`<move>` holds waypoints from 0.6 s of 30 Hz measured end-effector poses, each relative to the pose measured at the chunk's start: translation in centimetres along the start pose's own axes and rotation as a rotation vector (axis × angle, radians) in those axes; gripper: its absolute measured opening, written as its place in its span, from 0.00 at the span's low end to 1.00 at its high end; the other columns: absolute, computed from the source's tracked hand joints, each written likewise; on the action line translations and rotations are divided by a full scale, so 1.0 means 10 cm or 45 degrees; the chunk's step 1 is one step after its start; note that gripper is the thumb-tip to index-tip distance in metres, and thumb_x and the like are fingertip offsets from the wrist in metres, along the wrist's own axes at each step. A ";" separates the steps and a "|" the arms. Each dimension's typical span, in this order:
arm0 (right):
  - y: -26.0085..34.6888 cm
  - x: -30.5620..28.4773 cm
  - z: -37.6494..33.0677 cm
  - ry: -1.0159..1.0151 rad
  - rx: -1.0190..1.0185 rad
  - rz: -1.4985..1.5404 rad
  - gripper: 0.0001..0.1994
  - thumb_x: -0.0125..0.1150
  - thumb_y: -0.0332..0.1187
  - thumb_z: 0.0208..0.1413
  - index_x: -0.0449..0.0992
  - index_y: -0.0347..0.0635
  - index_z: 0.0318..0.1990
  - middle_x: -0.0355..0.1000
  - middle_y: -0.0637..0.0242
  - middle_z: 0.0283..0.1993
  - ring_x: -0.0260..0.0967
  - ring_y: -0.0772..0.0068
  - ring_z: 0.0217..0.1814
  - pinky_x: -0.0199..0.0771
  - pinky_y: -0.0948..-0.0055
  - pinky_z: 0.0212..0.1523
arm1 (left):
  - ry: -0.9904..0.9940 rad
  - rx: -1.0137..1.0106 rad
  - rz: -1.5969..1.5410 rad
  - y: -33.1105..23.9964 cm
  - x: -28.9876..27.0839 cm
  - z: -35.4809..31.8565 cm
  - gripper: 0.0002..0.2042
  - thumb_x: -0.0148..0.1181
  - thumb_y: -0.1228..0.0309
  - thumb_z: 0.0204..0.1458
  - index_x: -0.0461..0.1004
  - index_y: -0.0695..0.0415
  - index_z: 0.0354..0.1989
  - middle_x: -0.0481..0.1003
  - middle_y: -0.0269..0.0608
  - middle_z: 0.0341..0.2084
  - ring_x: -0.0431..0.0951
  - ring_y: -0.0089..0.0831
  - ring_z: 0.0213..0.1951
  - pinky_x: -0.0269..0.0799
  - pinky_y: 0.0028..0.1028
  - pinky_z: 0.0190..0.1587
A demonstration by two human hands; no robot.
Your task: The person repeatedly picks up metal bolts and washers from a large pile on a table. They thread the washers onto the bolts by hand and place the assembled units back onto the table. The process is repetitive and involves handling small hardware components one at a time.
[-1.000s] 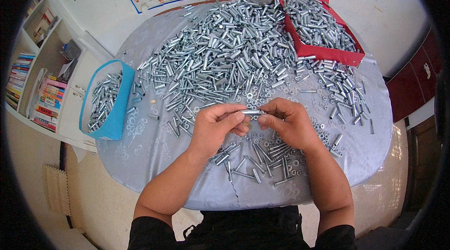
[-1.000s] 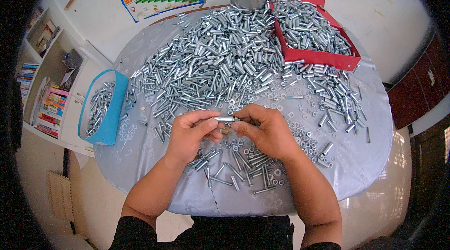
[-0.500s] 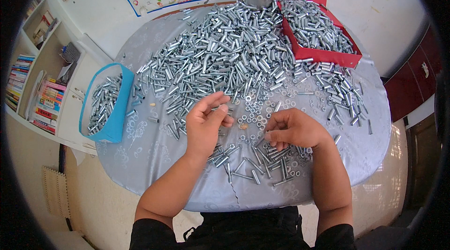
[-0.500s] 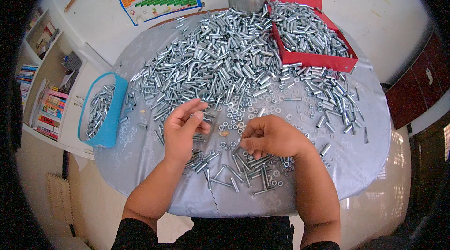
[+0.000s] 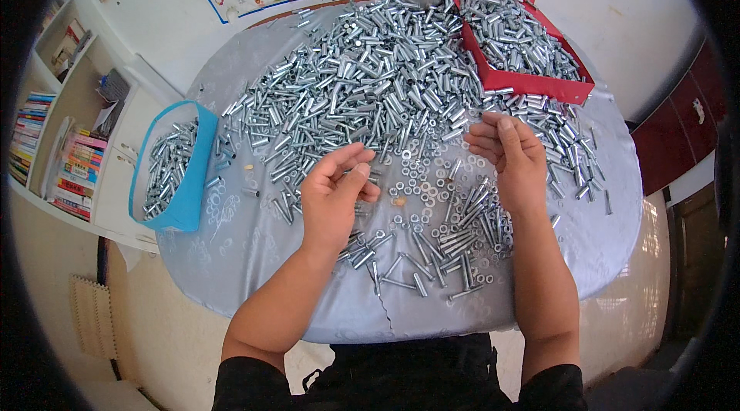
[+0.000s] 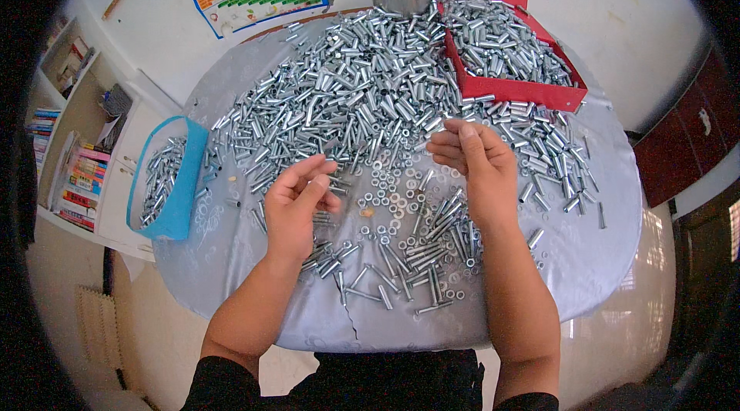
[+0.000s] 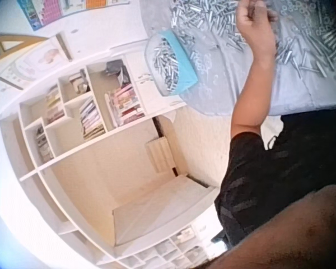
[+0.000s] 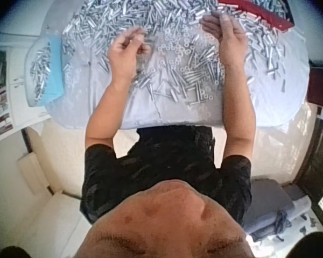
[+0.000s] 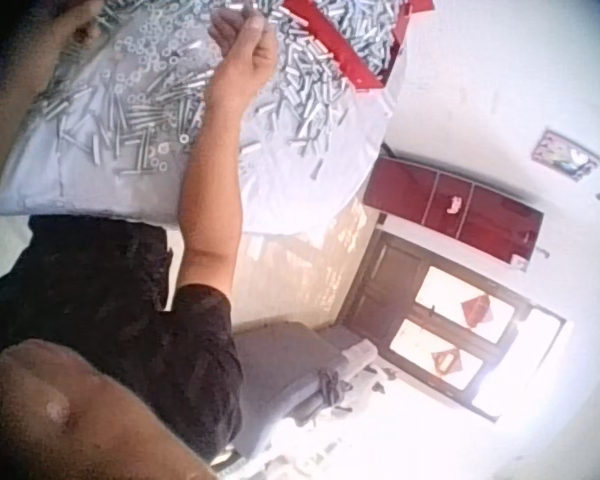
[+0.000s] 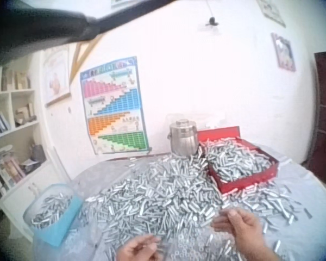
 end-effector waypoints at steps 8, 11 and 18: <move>-0.02 -0.06 -0.03 -0.041 0.056 -0.743 0.09 0.62 0.32 0.55 0.79 0.34 0.38 0.77 0.66 0.30 0.69 0.78 0.28 0.70 0.78 0.32 | 0.011 0.036 -0.006 -0.01 0.00 -0.01 0.14 0.57 0.76 0.56 0.73 0.62 0.51 0.78 0.43 0.42 0.76 0.23 0.26 0.75 0.24 0.28; -0.03 -0.03 -0.05 0.052 -0.024 -0.939 0.08 0.64 0.31 0.52 0.79 0.35 0.36 0.76 0.65 0.30 0.69 0.75 0.28 0.70 0.75 0.34 | 0.011 0.038 -0.004 -0.03 0.01 -0.01 0.14 0.57 0.76 0.56 0.73 0.62 0.51 0.78 0.43 0.42 0.76 0.23 0.25 0.74 0.23 0.28; -0.03 0.26 -0.18 0.624 -0.109 -1.338 0.08 0.64 0.26 0.44 0.81 0.40 0.34 0.75 0.59 0.33 0.72 0.58 0.38 0.71 0.65 0.42 | 0.002 0.031 0.017 -0.03 0.01 -0.02 0.14 0.56 0.76 0.56 0.73 0.62 0.50 0.78 0.43 0.42 0.75 0.22 0.24 0.73 0.23 0.27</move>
Point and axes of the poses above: each hand's wrist, its own z-axis towards the middle knuckle, its own x-axis out of the palm, y = z × x, the point moved 9 cm from there along z, towards the middle knuckle
